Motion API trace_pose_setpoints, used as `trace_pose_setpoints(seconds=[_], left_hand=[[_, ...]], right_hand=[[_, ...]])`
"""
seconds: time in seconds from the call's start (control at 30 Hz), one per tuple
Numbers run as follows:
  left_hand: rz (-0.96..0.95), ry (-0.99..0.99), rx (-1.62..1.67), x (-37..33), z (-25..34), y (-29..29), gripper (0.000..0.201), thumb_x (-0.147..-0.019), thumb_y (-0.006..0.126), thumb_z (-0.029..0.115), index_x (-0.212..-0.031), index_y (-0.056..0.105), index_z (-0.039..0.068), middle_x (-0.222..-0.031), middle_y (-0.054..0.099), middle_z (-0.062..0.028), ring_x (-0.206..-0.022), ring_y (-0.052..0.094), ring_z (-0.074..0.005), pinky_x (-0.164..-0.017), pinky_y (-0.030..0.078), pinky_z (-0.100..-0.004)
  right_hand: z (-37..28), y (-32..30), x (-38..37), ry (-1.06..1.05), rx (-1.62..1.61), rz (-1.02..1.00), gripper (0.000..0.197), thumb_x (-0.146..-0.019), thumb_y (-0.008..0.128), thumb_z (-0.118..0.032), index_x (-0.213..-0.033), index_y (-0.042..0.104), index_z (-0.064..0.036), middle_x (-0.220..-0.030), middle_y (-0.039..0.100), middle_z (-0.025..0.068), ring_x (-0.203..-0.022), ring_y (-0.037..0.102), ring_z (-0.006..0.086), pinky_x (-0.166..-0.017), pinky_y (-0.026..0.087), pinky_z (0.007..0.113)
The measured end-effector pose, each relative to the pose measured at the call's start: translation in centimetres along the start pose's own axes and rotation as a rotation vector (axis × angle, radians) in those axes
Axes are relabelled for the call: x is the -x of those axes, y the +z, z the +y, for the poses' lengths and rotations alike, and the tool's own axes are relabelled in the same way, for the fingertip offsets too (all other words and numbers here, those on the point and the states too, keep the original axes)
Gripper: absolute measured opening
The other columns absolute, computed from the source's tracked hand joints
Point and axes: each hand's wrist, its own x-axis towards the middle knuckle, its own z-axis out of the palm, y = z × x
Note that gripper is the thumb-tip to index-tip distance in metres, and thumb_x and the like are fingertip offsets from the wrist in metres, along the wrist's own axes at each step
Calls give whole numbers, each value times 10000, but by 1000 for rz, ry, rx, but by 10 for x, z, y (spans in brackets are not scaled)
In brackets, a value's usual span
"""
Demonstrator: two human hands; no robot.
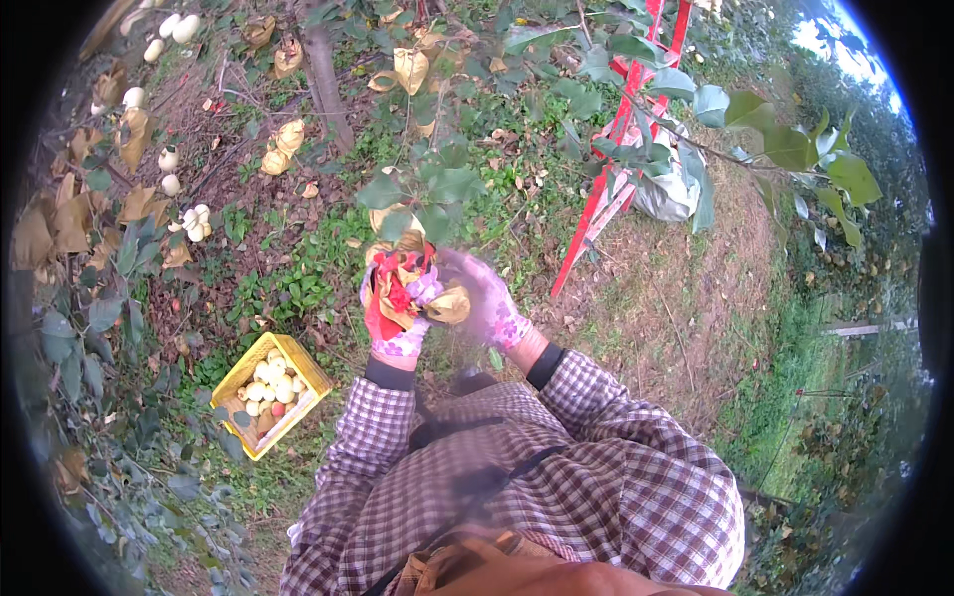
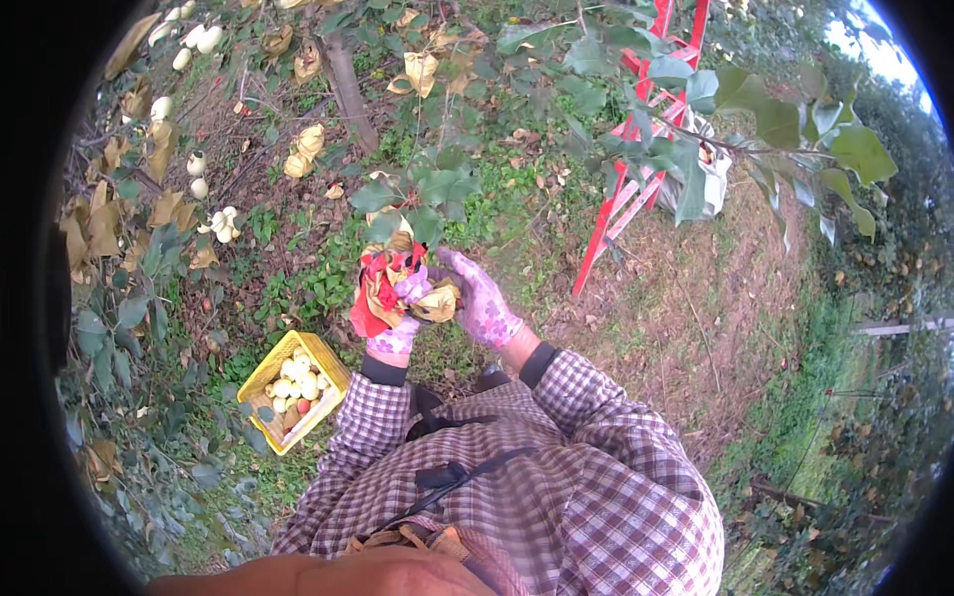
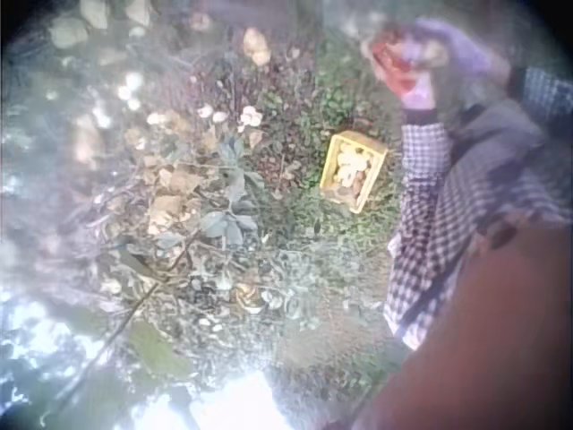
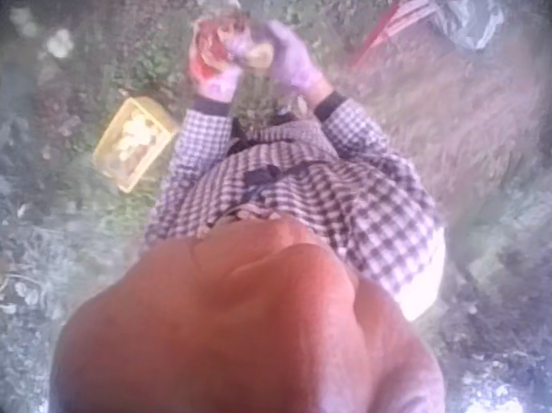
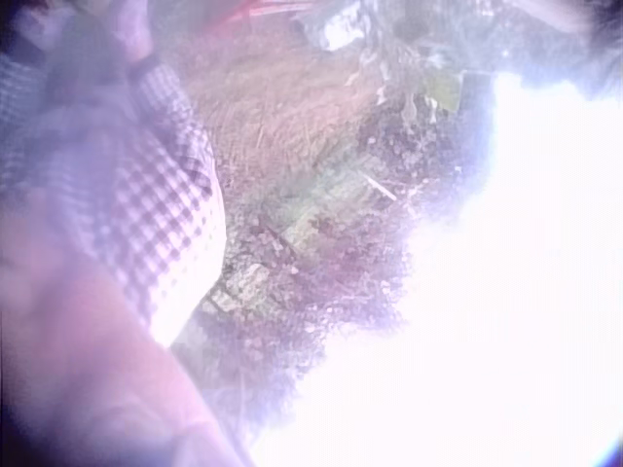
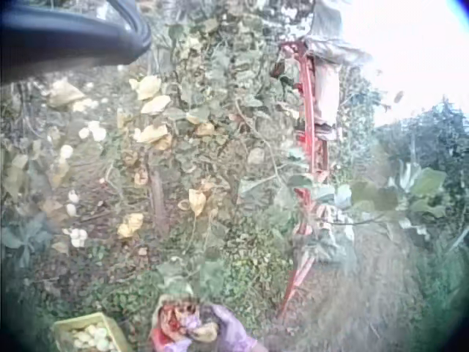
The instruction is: The person harvests apples from trees in an orchard, removing protective paper bags and placing the fruit into a yellow crate. They also collect discarded paper bags and place them into a large white sack.
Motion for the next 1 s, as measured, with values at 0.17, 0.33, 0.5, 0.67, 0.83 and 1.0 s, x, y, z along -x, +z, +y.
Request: trace_pose_setpoints(seconds=[0.17, 0.33, 0.5, 0.67, 0.83, 1.0], left_hand=[[176, -104, -177, 9, -83, 43, 259, -1037, 559, 248, -1178, 644, 49, -1049, 719, -121, -880, 713, -273, -748, 608, -403], [121, 156, -412, 16, -117, 85, 194, -962, 653, 31, -1153, 637, 58, -993, 685, -31, -870, 714, -168, -750, 617, -304], [-34, 181, -551, 21, -118, 112, 474, -949, 622, 9, -1409, 517, 47, -1298, 616, -83, -1124, 660, -193, -957, 571, -325], [-160, 2, -617, 26, -103, 133, 532, -911, 605, 13, -1431, 495, -4, -1326, 610, -105, -1163, 645, -219, -1004, 554, -356], [-95, -6, -644, 23, -91, 146, 510, -832, 604, -54, -1339, 567, -16, -1256, 641, -109, -1153, 644, -224, -1003, 541, -349], [-25, 58, -823, 6, 0, 101, 332, -792, 572, -109, -1109, 644, -44, -1069, 689, -149, -940, 689, -250, -885, 604, -384]], right_hand=[[-52, -19, 41, -314, 218, -96, 330, -1011, 575, -88, -1324, 615, 10, -1314, 650, 108, -1209, 616, 195, -1075, 479, 334], [-68, -22, 69, -541, 449, 89, 245, -1005, 523, 5, -1212, 651, 29, -1287, 659, 104, -1198, 614, 185, -1066, 473, 326], [-61, -36, 69, -679, 598, 68, 324, -1017, 612, -190, -1265, 633, 17, -1315, 615, 107, -1263, 575, 220, -1085, 456, 359], [-80, -22, 61, -1163, 1053, 171, 225, -989, 636, -132, -1177, 661, -12, -1271, 670, 135, -1230, 607, 273, -1065, 476, 385], [-89, -17, 55, -1044, 1261, 126, 246, -842, 709, -120, -1084, 688, -79, -1185, 703, 104, -1177, 620, 350, -1019, 488, 461], [-162, 64, 57, -1196, 1175, 31, 323, -856, 641, 3, -1168, 687, -72, -1165, 706, 114, -1149, 662, 330, -993, 538, 430]])
